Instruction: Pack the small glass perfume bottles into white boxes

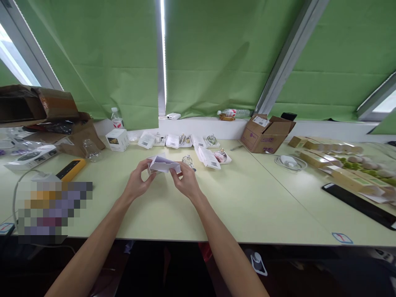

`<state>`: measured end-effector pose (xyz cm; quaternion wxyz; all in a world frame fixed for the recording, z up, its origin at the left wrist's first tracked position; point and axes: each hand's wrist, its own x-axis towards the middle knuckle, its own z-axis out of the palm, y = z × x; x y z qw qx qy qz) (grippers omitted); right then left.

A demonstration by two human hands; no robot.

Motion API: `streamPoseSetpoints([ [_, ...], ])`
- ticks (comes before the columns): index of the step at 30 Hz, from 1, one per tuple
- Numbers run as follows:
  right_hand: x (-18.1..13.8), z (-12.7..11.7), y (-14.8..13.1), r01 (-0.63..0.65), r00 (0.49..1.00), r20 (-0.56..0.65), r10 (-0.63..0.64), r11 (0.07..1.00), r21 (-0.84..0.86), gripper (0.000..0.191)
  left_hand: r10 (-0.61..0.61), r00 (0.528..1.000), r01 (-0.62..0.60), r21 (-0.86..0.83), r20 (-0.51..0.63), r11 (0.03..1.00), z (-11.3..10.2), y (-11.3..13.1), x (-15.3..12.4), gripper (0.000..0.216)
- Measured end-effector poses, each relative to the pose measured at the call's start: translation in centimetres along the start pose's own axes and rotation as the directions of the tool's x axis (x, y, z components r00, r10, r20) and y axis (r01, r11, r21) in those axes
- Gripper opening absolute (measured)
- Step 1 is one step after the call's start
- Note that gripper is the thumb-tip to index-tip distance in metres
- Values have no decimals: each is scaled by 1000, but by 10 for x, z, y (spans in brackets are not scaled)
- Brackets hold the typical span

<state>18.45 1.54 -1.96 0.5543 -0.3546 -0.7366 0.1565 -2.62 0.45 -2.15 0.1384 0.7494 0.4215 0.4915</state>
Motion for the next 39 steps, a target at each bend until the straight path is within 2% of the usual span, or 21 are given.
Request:
streamPoseSetpoints([
  [18, 0, 1, 0, -10, 1000, -4, 10, 1000, 12, 25, -11, 1000, 11, -31, 10, 999, -2, 2, 0, 44],
  [25, 2, -1, -3, 8, 1000, -20, -9, 998, -61, 23, -11, 1000, 12, -37, 10, 999, -2, 2, -1, 44],
  [39, 2, -1, -4, -22, 1000, -14, 21, 996, -90, 24, 11, 1000, -10, -38, 7, 999, -2, 2, 0, 42],
])
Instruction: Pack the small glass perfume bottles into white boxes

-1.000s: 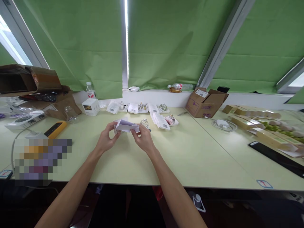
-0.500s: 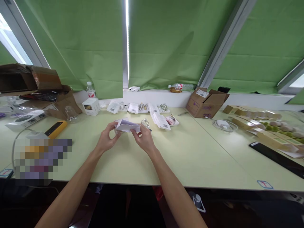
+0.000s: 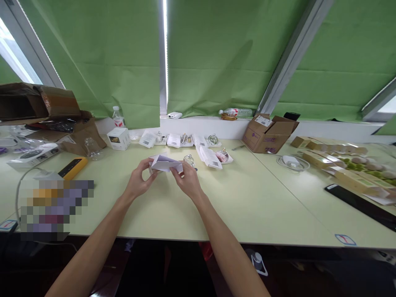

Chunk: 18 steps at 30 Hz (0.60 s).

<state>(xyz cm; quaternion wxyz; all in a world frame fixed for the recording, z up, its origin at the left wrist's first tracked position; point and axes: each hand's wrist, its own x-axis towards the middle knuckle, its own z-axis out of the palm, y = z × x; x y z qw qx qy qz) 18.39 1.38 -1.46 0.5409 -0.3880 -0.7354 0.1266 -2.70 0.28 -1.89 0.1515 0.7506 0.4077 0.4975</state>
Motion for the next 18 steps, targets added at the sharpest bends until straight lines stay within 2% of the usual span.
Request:
streamPoseSetpoints([
  [18, 0, -1, -3, 21, 1000, 20, -21, 1000, 1, 22, 23, 1000, -23, 9, -16, 1000, 1, 1, 1, 38],
])
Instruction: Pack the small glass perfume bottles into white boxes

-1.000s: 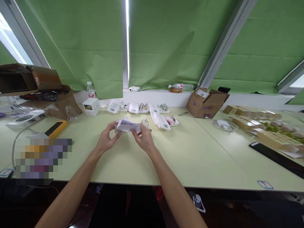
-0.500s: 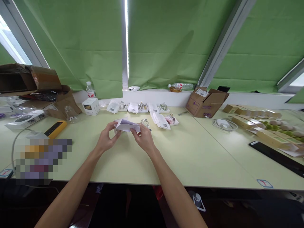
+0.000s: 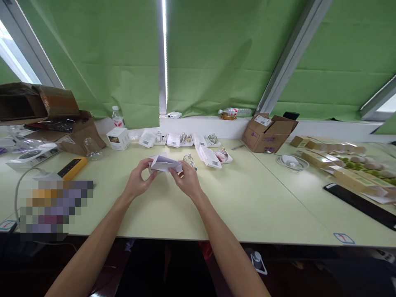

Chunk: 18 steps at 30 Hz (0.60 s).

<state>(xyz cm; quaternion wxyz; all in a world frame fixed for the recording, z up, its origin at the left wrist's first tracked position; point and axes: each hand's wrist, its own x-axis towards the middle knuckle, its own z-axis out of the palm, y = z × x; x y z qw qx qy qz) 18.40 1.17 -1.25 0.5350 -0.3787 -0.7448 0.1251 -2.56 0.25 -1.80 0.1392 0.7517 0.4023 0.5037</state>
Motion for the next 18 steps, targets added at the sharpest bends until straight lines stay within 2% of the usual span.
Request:
streamPoseSetpoints([
  [18, 0, 0, -1, -23, 1000, 6, 23, 1000, -9, 24, -3, 1000, 3, -12, -11, 1000, 0, -2, 0, 34],
])
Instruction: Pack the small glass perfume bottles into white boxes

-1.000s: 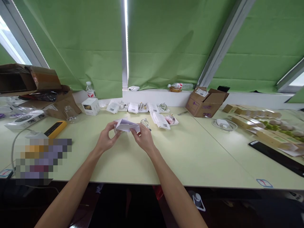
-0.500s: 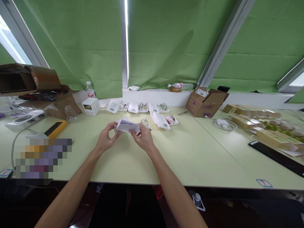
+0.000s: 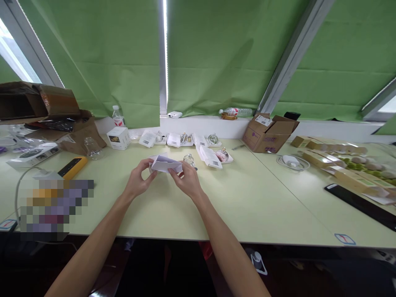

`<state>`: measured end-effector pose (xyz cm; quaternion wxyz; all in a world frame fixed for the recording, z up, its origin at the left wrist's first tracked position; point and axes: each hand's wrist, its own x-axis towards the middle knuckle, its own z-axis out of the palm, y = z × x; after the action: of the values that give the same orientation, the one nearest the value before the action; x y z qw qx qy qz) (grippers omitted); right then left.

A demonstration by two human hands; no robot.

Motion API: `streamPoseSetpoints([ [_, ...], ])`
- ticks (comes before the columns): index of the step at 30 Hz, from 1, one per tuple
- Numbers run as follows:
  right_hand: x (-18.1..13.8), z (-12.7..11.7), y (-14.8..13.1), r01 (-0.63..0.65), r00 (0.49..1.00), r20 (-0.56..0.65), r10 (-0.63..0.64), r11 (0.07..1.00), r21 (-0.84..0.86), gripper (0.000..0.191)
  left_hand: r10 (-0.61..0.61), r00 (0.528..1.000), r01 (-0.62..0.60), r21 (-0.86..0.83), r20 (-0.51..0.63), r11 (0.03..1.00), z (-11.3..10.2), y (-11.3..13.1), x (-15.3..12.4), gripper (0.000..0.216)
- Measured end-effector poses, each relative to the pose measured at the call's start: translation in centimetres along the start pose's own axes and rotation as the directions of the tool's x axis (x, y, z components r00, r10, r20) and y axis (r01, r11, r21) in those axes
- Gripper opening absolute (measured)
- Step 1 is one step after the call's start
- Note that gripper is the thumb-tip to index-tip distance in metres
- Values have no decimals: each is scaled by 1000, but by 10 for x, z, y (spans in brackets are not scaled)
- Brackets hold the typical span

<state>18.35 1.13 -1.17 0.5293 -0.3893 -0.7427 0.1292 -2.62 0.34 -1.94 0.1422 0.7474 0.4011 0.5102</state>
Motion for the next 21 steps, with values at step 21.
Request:
streamPoseSetpoints([
  [21, 2, -2, -1, 27, 1000, -5, -27, 1000, -5, 27, -51, 998, 54, -164, 21, 985, 3, -1, 0, 40],
])
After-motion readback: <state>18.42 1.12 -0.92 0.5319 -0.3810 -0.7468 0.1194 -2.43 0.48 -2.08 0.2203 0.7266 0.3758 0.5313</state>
